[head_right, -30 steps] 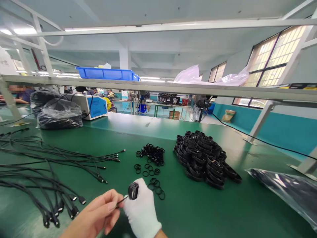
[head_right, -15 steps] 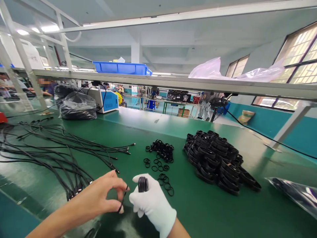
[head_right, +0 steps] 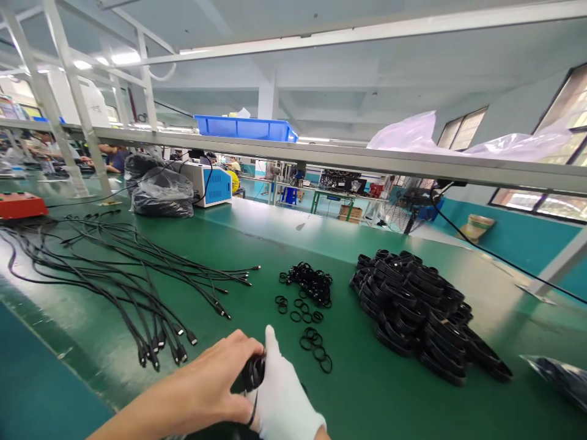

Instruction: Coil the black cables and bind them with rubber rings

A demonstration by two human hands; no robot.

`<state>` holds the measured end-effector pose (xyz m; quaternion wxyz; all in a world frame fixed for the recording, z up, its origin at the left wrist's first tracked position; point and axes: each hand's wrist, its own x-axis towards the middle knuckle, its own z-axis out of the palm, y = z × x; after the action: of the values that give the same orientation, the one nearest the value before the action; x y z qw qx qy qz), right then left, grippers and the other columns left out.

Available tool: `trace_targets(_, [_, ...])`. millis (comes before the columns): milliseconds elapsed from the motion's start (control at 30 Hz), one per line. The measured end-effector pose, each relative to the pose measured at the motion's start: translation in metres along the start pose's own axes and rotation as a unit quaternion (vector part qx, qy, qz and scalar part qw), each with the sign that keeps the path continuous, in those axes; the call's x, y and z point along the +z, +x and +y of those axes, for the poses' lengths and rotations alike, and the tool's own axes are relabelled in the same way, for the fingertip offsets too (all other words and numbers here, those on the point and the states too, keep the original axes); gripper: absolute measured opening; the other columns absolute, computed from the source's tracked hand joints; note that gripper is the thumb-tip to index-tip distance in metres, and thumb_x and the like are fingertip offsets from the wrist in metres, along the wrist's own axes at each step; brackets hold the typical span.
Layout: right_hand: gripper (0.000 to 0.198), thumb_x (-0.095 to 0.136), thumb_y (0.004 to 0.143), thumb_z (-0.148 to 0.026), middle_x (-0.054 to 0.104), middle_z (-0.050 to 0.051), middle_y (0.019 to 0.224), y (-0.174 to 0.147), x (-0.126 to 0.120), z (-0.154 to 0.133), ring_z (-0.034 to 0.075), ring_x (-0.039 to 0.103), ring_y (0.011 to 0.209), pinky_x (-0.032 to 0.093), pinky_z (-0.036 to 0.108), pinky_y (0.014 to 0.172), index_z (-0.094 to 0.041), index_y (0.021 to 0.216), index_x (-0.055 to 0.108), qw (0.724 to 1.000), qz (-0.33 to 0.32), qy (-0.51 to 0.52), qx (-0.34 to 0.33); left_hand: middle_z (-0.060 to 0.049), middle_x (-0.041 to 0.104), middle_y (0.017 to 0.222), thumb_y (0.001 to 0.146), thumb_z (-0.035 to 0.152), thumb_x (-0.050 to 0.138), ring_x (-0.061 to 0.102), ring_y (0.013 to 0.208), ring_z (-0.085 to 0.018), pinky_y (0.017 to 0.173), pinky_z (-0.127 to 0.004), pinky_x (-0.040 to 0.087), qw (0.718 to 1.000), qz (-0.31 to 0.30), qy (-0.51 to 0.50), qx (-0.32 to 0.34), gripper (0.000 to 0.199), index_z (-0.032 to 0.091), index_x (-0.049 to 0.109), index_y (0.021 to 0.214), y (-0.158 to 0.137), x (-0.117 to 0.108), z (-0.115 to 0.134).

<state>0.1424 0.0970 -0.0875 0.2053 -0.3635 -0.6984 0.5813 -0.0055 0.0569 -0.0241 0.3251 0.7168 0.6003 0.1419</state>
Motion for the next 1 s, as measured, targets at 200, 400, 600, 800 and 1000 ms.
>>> trace_targets(200, [0.063,0.058,0.052,-0.014,0.062,-0.002,0.07,-0.005,0.002,-0.029,0.013,0.056,0.056,0.044,0.025,0.054,-0.019,0.113,0.044,0.995,0.077,0.043,0.053,-0.001,0.065,0.075,0.065,0.035,0.061,0.055,0.067,-0.018,0.056,-0.024,0.036,0.992,-0.109,-0.062,-0.011,0.022,0.018,0.066,0.077,0.016,-0.021,-0.019])
trace_targets(400, [0.034,0.049,0.049,-0.007,0.043,-0.011,0.047,-0.007,-0.008,-0.04,0.006,0.036,0.035,0.025,0.018,0.035,-0.02,0.079,0.043,0.971,-0.081,0.202,0.097,0.0,0.067,0.075,0.083,0.035,0.042,0.055,0.071,-0.017,0.064,-0.026,0.037,0.992,0.066,-0.108,-0.006,0.027,0.019,0.061,0.072,-0.005,-0.013,-0.012])
trace_targets(600, [0.034,0.048,0.047,-0.002,0.039,-0.01,0.057,-0.011,-0.016,-0.043,0.004,0.033,0.05,0.026,0.017,0.044,-0.019,0.076,0.044,0.993,0.046,0.108,-0.003,-0.007,0.063,0.067,0.082,0.027,0.044,0.053,0.067,-0.023,0.057,-0.031,0.036,0.979,0.179,0.054,0.088,0.024,0.025,0.064,0.069,-0.025,0.037,-0.004])
trace_targets(800, [0.057,0.068,0.046,-0.005,0.056,-0.004,0.072,-0.019,-0.02,-0.036,0.007,0.048,0.052,0.031,0.017,0.043,-0.02,0.097,0.047,0.942,-0.149,0.299,-0.018,-0.001,0.066,0.067,0.079,0.02,0.04,0.059,0.068,-0.02,0.065,-0.03,0.038,0.998,0.042,-0.036,-0.027,0.028,0.022,0.06,0.059,-0.014,0.018,-0.009])
trace_targets(1000, [0.052,0.077,0.054,-0.028,0.054,-0.007,0.046,-0.012,-0.012,-0.025,0.006,0.04,0.032,0.025,0.015,0.035,-0.022,0.09,0.04,0.886,-0.177,0.417,-0.097,0.002,0.062,0.07,0.075,0.023,0.055,0.055,0.067,-0.014,0.058,-0.023,0.041,0.922,0.092,-0.375,0.017,0.006,0.019,0.054,0.079,-0.008,0.006,-0.004])
